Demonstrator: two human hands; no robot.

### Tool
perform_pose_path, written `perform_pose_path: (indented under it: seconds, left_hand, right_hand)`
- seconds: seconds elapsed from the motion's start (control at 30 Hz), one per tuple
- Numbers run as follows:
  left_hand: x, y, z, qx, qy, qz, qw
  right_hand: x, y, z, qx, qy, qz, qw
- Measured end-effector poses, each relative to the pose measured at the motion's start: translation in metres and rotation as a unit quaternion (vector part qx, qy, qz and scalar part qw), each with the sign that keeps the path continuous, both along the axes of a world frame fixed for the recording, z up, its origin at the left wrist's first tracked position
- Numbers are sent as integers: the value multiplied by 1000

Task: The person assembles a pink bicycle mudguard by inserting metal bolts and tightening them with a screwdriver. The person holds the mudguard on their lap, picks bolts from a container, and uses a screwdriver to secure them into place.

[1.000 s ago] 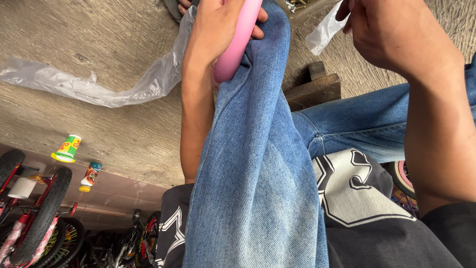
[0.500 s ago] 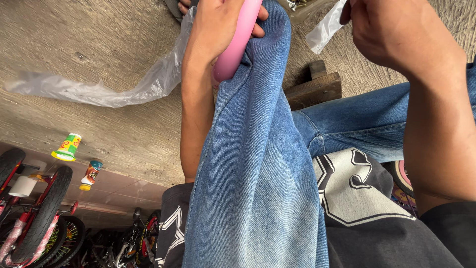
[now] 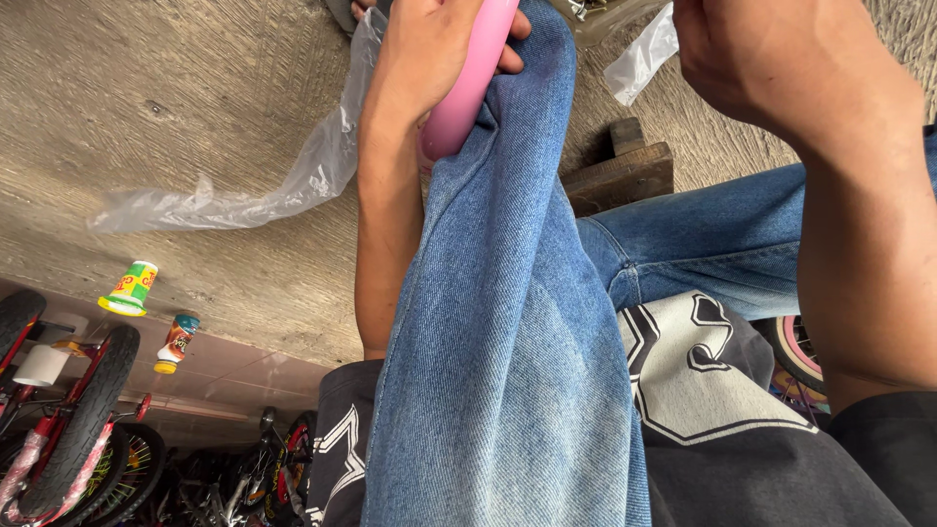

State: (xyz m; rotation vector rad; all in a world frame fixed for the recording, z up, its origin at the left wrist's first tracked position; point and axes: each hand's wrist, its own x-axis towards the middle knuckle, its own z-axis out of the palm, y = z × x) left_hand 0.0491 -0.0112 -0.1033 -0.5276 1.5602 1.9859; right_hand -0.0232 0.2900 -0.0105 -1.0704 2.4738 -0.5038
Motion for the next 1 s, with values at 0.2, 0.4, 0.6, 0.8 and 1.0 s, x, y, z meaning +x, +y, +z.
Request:
perform_pose_path:
  seconds: [0.2, 0.4, 0.6, 0.8, 1.0]
  left_hand:
    - [-1, 0, 2, 0, -1, 1, 1000]
    - [-2, 0, 3, 2, -8, 3, 1000]
    - [-1, 1, 2, 5, -8, 4, 1000]
    - [1, 0, 2, 4, -9, 4, 1000]
    - [0, 0, 3, 3, -5, 5, 1000]
  right_hand:
    - [-1, 1, 1, -1, 5, 5, 1000]
    - [-1, 1, 1, 0, 5, 6, 1000]
    - [1, -3, -2, -3, 3, 9, 1000]
    - [2, -5, -3, -6, 2, 10, 1000]
    - [1, -5, -6, -7, 5, 12, 1000]
